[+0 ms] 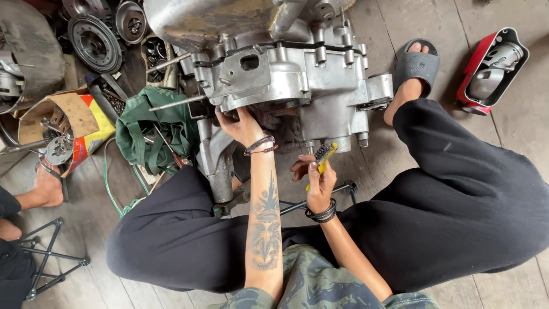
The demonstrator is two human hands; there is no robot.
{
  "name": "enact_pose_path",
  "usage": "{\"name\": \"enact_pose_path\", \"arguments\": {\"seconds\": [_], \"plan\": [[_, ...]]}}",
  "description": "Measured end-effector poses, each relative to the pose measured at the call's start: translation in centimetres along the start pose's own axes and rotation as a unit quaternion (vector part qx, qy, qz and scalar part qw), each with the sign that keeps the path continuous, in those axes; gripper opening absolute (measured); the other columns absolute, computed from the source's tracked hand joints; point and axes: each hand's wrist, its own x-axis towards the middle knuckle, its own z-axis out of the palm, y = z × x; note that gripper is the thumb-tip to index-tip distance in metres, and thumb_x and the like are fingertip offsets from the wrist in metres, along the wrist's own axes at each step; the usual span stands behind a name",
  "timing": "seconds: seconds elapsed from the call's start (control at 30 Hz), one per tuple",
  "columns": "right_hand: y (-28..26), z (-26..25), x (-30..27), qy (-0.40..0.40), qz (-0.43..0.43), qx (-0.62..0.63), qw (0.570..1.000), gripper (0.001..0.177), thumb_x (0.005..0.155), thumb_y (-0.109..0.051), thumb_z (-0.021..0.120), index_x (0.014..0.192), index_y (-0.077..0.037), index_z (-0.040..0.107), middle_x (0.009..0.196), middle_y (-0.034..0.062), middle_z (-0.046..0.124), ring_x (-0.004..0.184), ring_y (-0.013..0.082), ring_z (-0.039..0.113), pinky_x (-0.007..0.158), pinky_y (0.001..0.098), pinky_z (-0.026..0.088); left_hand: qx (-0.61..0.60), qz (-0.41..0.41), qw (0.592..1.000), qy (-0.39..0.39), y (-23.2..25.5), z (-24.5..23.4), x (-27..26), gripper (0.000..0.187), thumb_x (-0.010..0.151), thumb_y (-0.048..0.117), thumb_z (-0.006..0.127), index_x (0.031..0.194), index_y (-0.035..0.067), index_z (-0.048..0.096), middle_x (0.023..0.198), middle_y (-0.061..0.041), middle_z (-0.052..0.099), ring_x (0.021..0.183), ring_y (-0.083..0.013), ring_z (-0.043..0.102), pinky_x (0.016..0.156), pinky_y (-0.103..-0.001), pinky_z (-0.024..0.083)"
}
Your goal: The person scrubs a disassembled engine block with a yellow-handled wire brush, focusing on the internal surfaces and crevices. They hold the part steady with their left hand while scrubbing with their right hand.
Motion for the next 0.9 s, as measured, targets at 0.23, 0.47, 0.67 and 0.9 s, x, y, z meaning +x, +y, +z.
{"name": "enact_pose_path", "arguments": {"seconds": [0.23, 0.47, 0.67, 0.9], "plan": [[0.4, 0.4, 0.3, -0.006, 0.001, -0.006, 1.000, 0.034, 0.110, -0.014, 0.038, 0.104, 0.006, 0.064, 0.073, 0.0162, 0.072, 0.049, 0.0197, 0.065, 0.050, 0.0316, 0.056, 0.167, 0.203, 0.964, 0.037, -4.4, -0.4, -0.1, 0.078, 0.086, 0.021, 0.072, 0.155, 0.000, 0.042, 0.147, -0.026, 0.053, 0.135, -0.0426, 0.054, 0.114, -0.051, 0.043], [0.5, 0.3, 0.5, 0.003, 0.003, -0.002, 1.000, 0.034, 0.109, -0.015, 0.038, 0.102, 0.006, 0.063, 0.072, 0.0165, 0.072, 0.048, 0.0194, 0.064, 0.049, 0.0308, 0.056, 0.219, 0.316, 0.919, 0.086, -6.2, -1.7, 1.4, 0.074, 0.081, 0.024, 0.080, 0.143, -0.007, 0.052, 0.136, -0.026, 0.060, 0.128, -0.0413, 0.059, 0.103, -0.046, 0.052], [0.5, 0.3, 0.6, 0.001, 0.002, 0.000, 1.000, 0.033, 0.109, -0.014, 0.039, 0.102, 0.006, 0.063, 0.072, 0.0161, 0.072, 0.048, 0.0190, 0.064, 0.049, 0.0303, 0.055, 0.229, 0.351, 0.904, 0.086, -4.7, -2.4, 2.2, 0.077, 0.068, 0.024, 0.087, 0.133, -0.008, 0.060, 0.127, -0.027, 0.065, 0.116, -0.0432, 0.067, 0.090, -0.048, 0.060], [0.0, 0.0, 0.3, 0.003, 0.003, 0.002, 1.000, 0.032, 0.109, -0.014, 0.038, 0.102, 0.006, 0.063, 0.072, 0.0161, 0.072, 0.048, 0.0184, 0.064, 0.048, 0.0291, 0.055, 0.210, 0.344, 0.915, 0.035, -5.5, -3.3, 2.6, 0.082, 0.063, 0.021, 0.084, 0.140, 0.002, 0.061, 0.131, -0.021, 0.065, 0.112, -0.0418, 0.069, 0.092, -0.048, 0.061]]}}
